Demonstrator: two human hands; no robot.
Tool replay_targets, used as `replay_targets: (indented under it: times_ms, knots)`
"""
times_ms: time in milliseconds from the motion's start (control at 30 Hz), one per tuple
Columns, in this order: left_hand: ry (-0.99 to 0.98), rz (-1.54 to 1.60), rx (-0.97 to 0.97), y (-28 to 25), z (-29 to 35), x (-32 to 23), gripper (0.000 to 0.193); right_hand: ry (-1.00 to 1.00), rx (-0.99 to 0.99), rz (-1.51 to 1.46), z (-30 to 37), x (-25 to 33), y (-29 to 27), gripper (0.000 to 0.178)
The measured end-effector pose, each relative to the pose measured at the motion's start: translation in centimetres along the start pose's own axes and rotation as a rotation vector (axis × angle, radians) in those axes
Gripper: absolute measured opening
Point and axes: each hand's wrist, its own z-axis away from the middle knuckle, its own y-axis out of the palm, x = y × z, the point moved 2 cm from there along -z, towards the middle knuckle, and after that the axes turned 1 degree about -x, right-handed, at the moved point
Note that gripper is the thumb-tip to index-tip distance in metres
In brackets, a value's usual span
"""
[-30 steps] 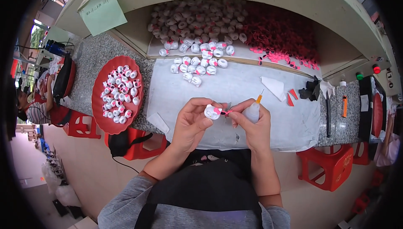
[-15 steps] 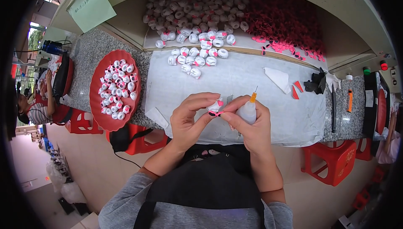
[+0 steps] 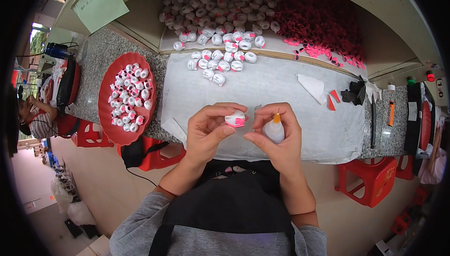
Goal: Applying glue or paint to small toy components using an applicator bottle at a factory workstation.
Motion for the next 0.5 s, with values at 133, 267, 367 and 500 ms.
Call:
replay_targets:
  times_ms: [133, 267, 367, 500]
  knots:
    - [-0.027, 0.102, 0.050, -0.54, 0.37, 0.43, 0.026, 0.028, 0.141, 0.004, -0.13, 0.48, 1.11, 0.033]
    - [-0.041, 0.123, 0.057, -0.20, 0.54, 0.41, 0.024, 0.019, 0.185, 0.015, -0.07, 0.05, 0.61, 0.030]
    - [-0.062, 0.166, 0.083, 0.05, 0.48, 0.34, 0.022, 0.004, 0.155, 0.019, 0.11, -0.26, 0.30, 0.025]
    - [-0.012, 0.055, 0.019, 0.02, 0.61, 0.56, 0.018, 0.055, 0.127, -0.006, 0.34, -0.23, 0.48, 0.024]
